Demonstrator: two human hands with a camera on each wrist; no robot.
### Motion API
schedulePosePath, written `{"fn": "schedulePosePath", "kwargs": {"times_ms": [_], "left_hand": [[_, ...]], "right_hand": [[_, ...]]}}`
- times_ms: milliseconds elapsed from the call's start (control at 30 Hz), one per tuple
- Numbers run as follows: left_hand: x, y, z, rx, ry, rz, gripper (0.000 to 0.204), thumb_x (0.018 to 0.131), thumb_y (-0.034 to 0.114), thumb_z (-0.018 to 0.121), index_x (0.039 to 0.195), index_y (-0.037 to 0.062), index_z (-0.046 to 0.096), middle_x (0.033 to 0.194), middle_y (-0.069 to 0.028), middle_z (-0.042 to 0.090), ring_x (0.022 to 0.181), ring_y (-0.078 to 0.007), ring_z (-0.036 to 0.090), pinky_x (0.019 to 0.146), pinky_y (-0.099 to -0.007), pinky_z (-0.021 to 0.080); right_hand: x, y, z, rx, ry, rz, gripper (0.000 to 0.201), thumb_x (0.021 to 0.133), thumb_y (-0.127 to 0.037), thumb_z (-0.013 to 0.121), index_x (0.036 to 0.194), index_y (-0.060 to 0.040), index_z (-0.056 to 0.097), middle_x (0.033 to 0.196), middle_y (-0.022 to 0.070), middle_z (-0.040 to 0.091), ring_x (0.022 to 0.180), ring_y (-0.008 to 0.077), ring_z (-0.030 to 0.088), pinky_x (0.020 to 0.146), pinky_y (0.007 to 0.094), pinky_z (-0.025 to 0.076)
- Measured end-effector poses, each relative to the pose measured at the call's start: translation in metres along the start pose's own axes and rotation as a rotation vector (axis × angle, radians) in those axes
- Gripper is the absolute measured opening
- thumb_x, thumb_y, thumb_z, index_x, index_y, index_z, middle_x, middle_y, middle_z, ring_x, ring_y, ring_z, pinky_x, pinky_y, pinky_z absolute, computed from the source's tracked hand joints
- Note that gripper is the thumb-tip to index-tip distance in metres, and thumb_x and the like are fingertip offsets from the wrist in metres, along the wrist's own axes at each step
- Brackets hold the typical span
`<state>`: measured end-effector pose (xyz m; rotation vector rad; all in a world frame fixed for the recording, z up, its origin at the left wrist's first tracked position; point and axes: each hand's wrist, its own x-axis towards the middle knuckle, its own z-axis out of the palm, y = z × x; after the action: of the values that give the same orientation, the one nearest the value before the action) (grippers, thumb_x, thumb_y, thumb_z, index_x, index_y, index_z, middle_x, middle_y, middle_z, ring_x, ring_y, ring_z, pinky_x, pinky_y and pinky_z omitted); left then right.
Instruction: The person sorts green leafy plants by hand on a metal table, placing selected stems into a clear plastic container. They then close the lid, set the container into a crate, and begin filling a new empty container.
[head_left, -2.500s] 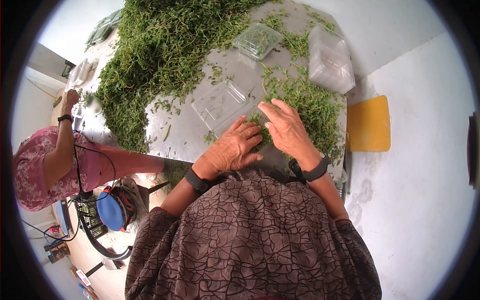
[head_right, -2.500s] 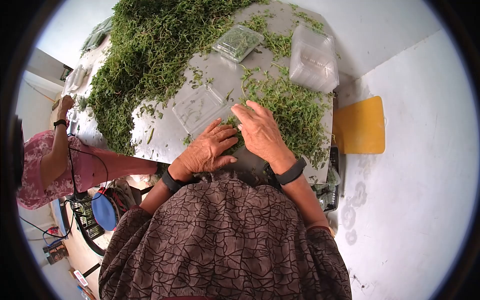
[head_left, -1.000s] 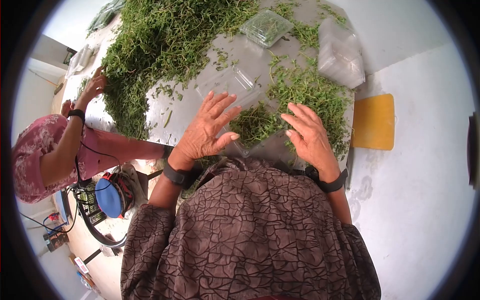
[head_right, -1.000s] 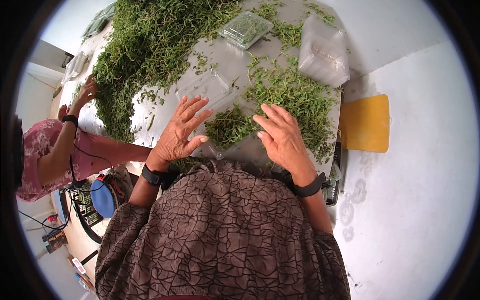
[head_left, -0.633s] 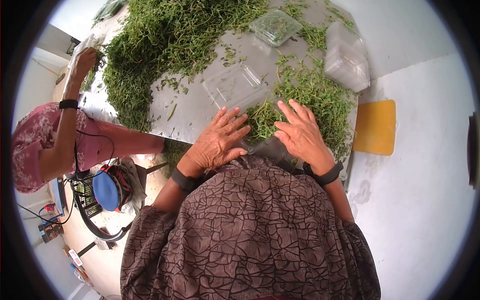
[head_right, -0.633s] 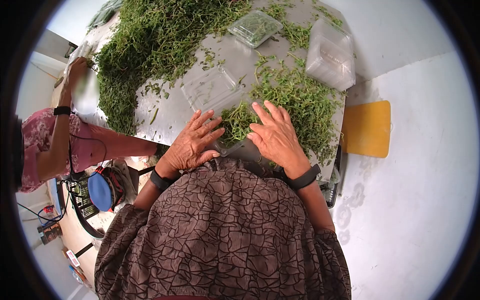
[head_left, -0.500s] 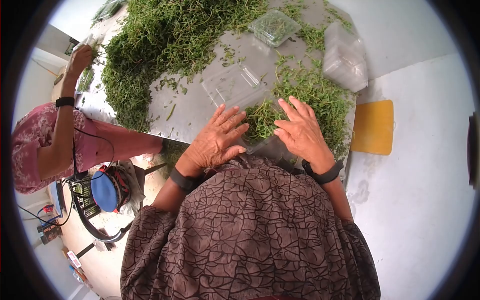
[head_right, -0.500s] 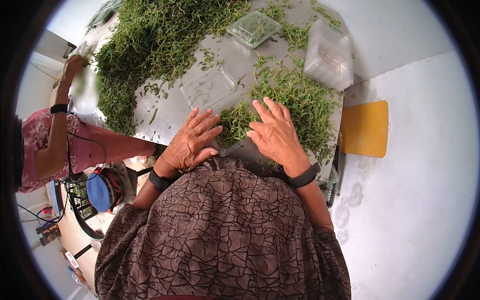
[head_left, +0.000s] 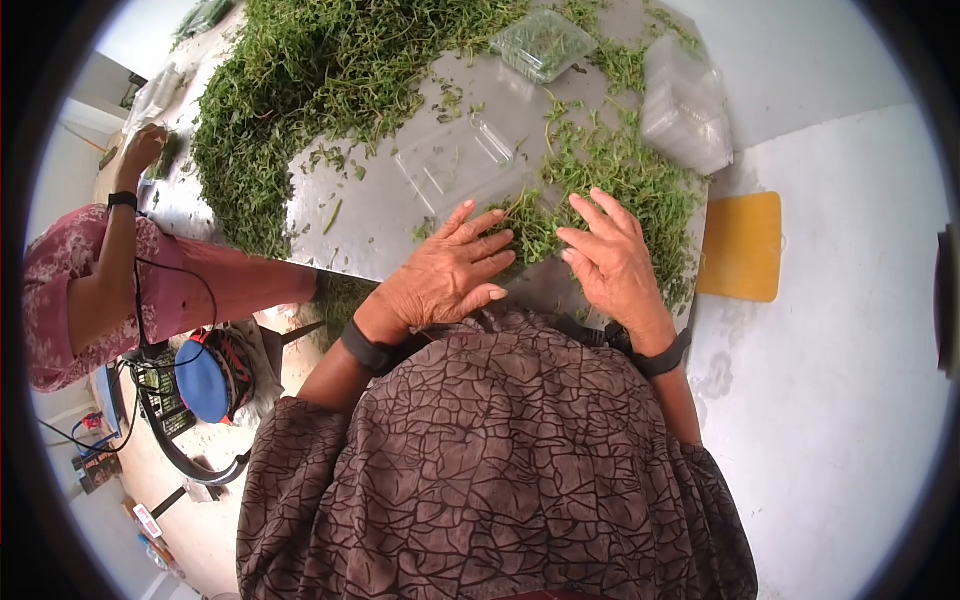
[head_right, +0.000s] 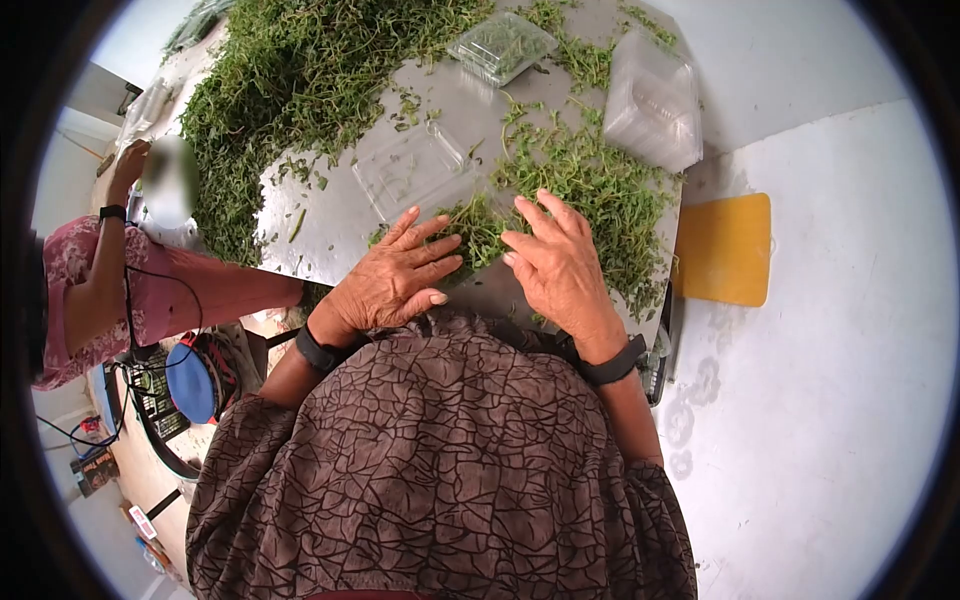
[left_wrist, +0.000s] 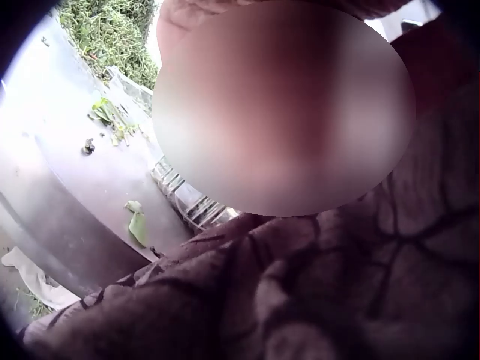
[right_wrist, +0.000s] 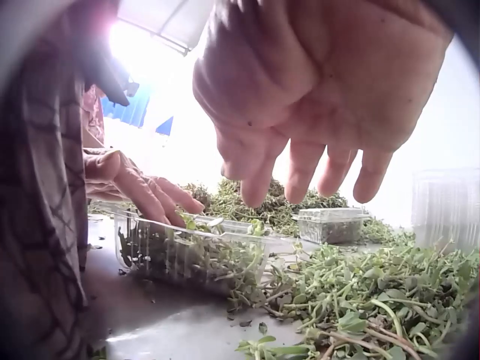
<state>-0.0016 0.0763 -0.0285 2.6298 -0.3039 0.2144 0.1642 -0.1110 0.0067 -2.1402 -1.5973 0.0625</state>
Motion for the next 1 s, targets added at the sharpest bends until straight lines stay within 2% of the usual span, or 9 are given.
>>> {"fn": "schedulePosePath", "kwargs": {"times_ms": [233,500,667,833,967,1000], "left_hand": [[-0.003,0.001,0.011,-0.040,0.042,-0.011,0.051,0.095,0.043,0.039,0.115,0.0009,0.060,0.129,-0.0167,0.052,0.131,-0.0341,0.036,0.113,-0.0507,0.016],[-0.004,0.000,0.015,-0.059,0.090,-0.033,0.050,0.096,0.042,0.038,0.113,0.0004,0.060,0.124,-0.0169,0.054,0.128,-0.0349,0.039,0.113,-0.0513,0.018],[-0.004,0.000,0.016,-0.062,0.101,-0.029,0.050,0.096,0.041,0.037,0.113,0.0001,0.060,0.123,-0.0172,0.055,0.127,-0.0354,0.041,0.113,-0.0512,0.018],[-0.004,0.000,0.021,-0.065,0.149,-0.055,0.050,0.096,0.040,0.038,0.120,-0.0001,0.055,0.128,-0.0165,0.052,0.128,-0.0334,0.040,0.113,-0.0508,0.018],[0.002,0.002,0.021,-0.052,0.188,-0.057,0.050,0.096,0.040,0.038,0.123,0.0005,0.053,0.131,-0.0158,0.050,0.129,-0.0320,0.038,0.113,-0.0504,0.017],[0.003,0.001,0.020,-0.031,0.151,-0.050,0.050,0.096,0.039,0.038,0.123,0.0006,0.053,0.132,-0.0156,0.049,0.129,-0.0319,0.038,0.113,-0.0503,0.017]], "right_hand": [[0.025,-0.005,0.014,0.064,0.025,-0.099,0.013,0.073,-0.006,0.066,0.086,-0.0010,0.068,0.109,0.0140,0.061,0.115,0.0309,0.047,0.098,0.0424,0.037],[0.033,-0.002,0.038,-0.056,-0.015,-0.169,0.007,0.071,-0.002,0.059,0.074,0.0004,0.065,0.098,0.0163,0.060,0.109,0.0323,0.050,0.096,0.0436,0.037],[0.038,-0.002,0.041,-0.120,0.002,-0.196,0.006,0.070,-0.001,0.059,0.072,0.0012,0.065,0.093,0.0162,0.060,0.106,0.0326,0.051,0.096,0.0441,0.037],[0.039,-0.001,0.043,-0.127,0.004,-0.196,0.006,0.069,-0.001,0.060,0.072,0.0017,0.065,0.091,0.0146,0.060,0.106,0.0323,0.052,0.096,0.0439,0.037],[0.037,0.000,0.041,-0.060,0.051,-0.155,0.007,0.068,0.000,0.061,0.073,0.0017,0.065,0.091,0.0130,0.060,0.106,0.0317,0.052,0.095,0.0435,0.038],[0.037,-0.001,0.040,-0.027,0.071,-0.139,0.007,0.068,0.001,0.061,0.074,0.0017,0.065,0.090,0.0126,0.061,0.106,0.0316,0.052,0.094,0.0435,0.039]]}}
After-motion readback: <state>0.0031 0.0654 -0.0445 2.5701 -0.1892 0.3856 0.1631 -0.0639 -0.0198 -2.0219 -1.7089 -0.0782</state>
